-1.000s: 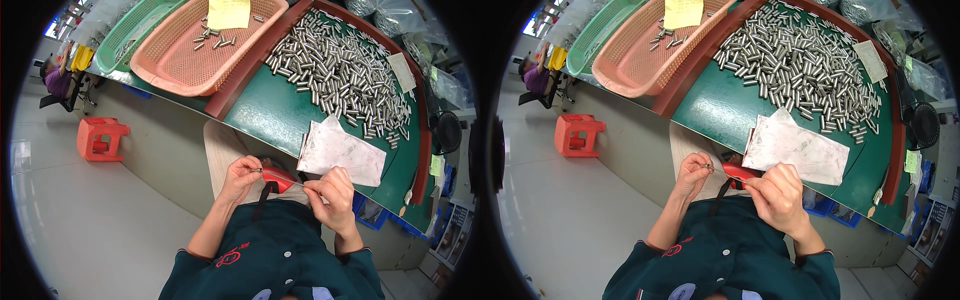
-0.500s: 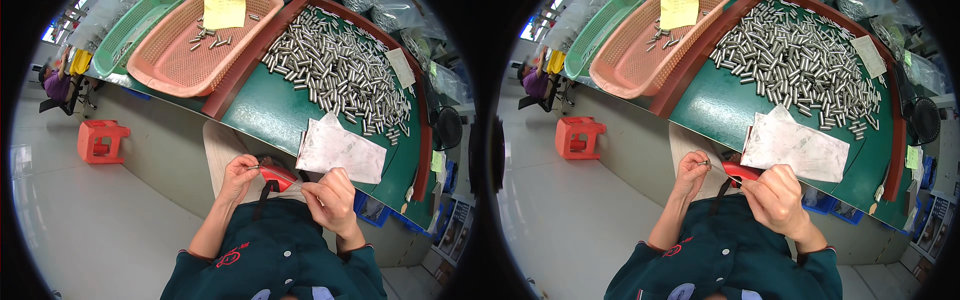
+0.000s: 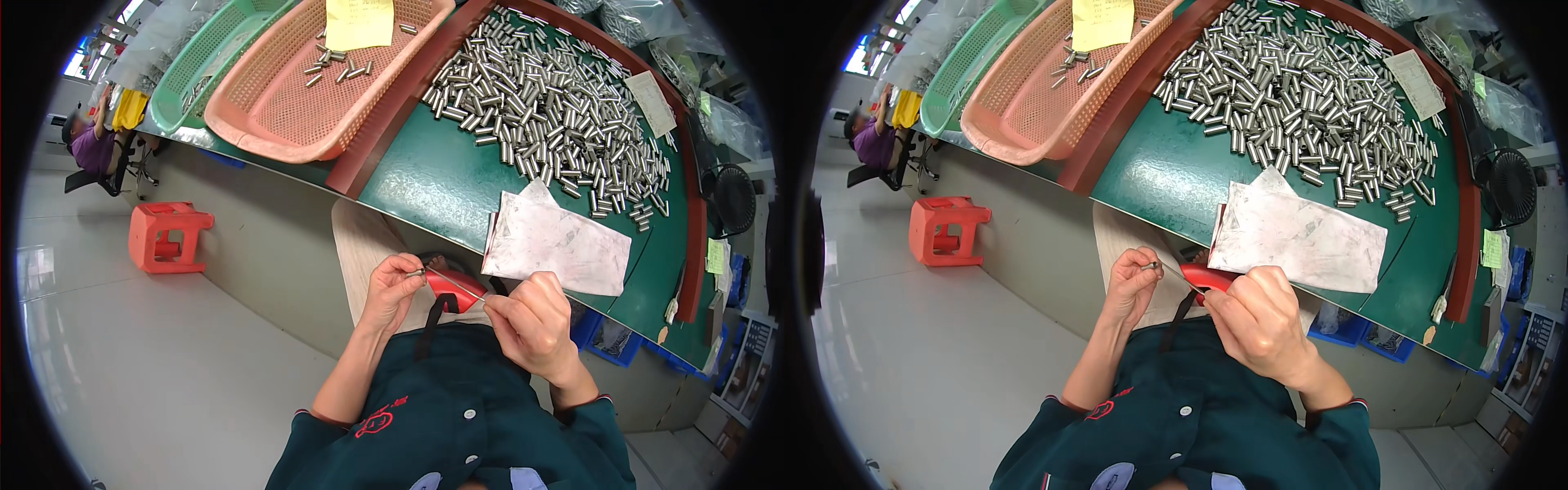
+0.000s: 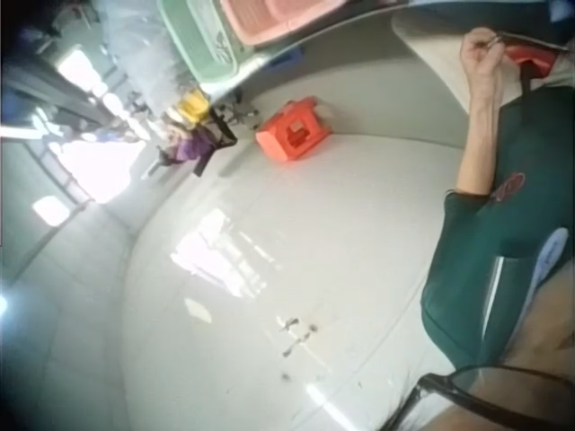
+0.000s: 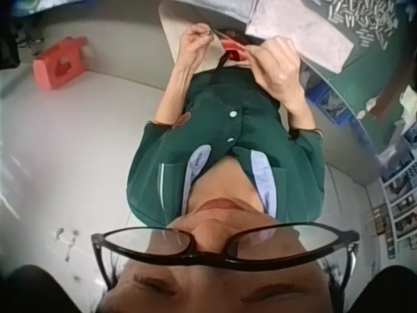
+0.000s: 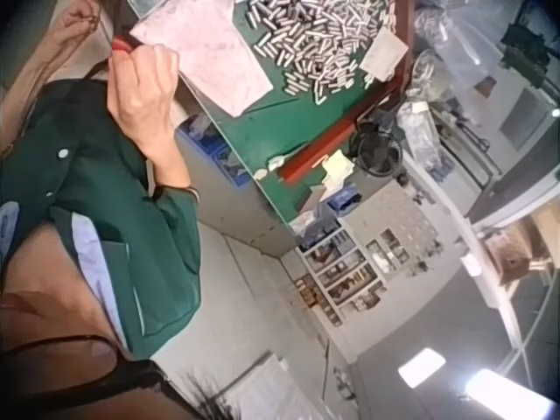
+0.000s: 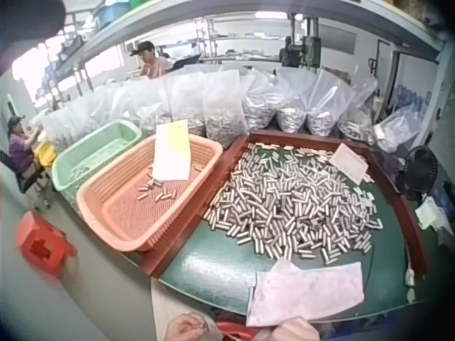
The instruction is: Using a thin metal needle probe to inspect and clean the interior of small cylindrical metal components at a manufacturing workbench.
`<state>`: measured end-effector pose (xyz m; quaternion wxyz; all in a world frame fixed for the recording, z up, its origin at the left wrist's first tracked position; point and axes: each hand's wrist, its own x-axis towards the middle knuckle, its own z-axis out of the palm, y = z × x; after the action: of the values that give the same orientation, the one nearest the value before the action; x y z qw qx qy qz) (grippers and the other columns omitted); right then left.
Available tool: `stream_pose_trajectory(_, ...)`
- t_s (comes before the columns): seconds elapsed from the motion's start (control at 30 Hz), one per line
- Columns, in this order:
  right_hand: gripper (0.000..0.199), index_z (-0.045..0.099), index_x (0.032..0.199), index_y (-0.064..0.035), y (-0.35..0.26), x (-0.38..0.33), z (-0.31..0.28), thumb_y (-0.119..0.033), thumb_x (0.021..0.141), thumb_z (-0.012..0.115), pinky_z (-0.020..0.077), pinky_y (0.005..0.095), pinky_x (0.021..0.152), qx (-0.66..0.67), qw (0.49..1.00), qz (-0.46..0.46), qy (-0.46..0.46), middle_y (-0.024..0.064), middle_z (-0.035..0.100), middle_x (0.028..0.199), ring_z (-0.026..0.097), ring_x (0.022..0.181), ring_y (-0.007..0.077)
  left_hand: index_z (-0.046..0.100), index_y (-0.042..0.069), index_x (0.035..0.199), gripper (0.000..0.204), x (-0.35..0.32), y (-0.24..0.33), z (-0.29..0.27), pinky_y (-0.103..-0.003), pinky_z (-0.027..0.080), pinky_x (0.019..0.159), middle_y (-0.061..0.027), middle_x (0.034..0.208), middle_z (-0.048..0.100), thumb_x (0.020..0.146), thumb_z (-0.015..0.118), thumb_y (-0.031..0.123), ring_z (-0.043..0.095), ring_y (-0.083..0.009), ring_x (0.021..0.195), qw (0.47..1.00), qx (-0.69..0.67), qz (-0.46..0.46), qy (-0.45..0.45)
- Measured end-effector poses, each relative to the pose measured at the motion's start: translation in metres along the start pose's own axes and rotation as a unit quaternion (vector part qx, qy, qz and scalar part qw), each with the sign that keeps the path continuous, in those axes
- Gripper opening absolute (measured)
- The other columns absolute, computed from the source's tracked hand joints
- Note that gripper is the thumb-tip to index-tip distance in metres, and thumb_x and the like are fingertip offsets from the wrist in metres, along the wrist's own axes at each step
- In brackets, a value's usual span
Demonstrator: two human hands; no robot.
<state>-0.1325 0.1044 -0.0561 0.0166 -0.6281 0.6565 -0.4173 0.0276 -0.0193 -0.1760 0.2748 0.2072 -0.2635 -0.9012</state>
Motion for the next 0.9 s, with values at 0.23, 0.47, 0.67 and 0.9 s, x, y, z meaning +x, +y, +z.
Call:
stream_pose_trajectory(0.23,0.017,0.058,0.072,-0.0014,-0.0015,-0.0001,-0.0036,0.001,0.058,0.067,0.0351,0.0316,0.054,-0.001,0.999,0.001,-0.032,0.0051,0.043,0.061,0.044,0.056,0.0211,0.054,0.002,0.084,0.02,-0.0001,0.0009,0.0018,-0.023,0.047,0.071,-0.0077,0.09,0.052,0.071,0.058,-0.013,0.055,-0.0134,0.076,1.0,-0.013,-0.002,0.003)
stream_pose_trajectory(0.47,0.017,0.057,0.072,-0.0008,-0.0021,-0.0015,-0.0048,0.001,0.058,0.067,0.0358,0.0319,0.055,-0.005,0.999,-0.002,-0.04,0.0056,0.043,0.062,0.044,0.056,0.0215,0.055,0.002,0.084,0.021,-0.0005,-0.0004,0.0022,-0.023,0.047,0.072,-0.0078,0.09,0.052,0.071,0.059,-0.013,0.055,-0.0133,0.077,1.0,0.004,-0.008,-0.006)
stream_pose_trajectory(0.67,0.016,0.057,0.072,-0.0001,-0.0047,-0.0006,-0.0078,0.002,0.059,0.067,0.036,0.032,0.055,-0.008,0.999,-0.004,-0.031,0.0059,0.043,0.062,0.044,0.056,0.0216,0.054,0.002,0.085,0.021,-0.0008,0.001,0.0043,-0.023,0.047,0.072,-0.0078,0.09,0.052,0.071,0.059,-0.012,0.055,-0.0136,0.077,1.0,-0.003,-0.01,-0.003)
stream_pose_trajectory(0.9,0.017,0.057,0.071,-0.0003,-0.0032,-0.0012,-0.0085,0.001,0.058,0.067,0.0345,0.0314,0.053,-0.015,1.0,-0.009,-0.012,0.0053,0.042,0.06,0.043,0.055,0.0208,0.054,0.003,0.085,0.02,-0.0004,0.0006,0.0056,-0.024,0.047,0.071,-0.0078,0.091,0.052,0.071,0.06,-0.011,0.055,-0.0137,0.076,1.0,-0.009,-0.012,-0.003)
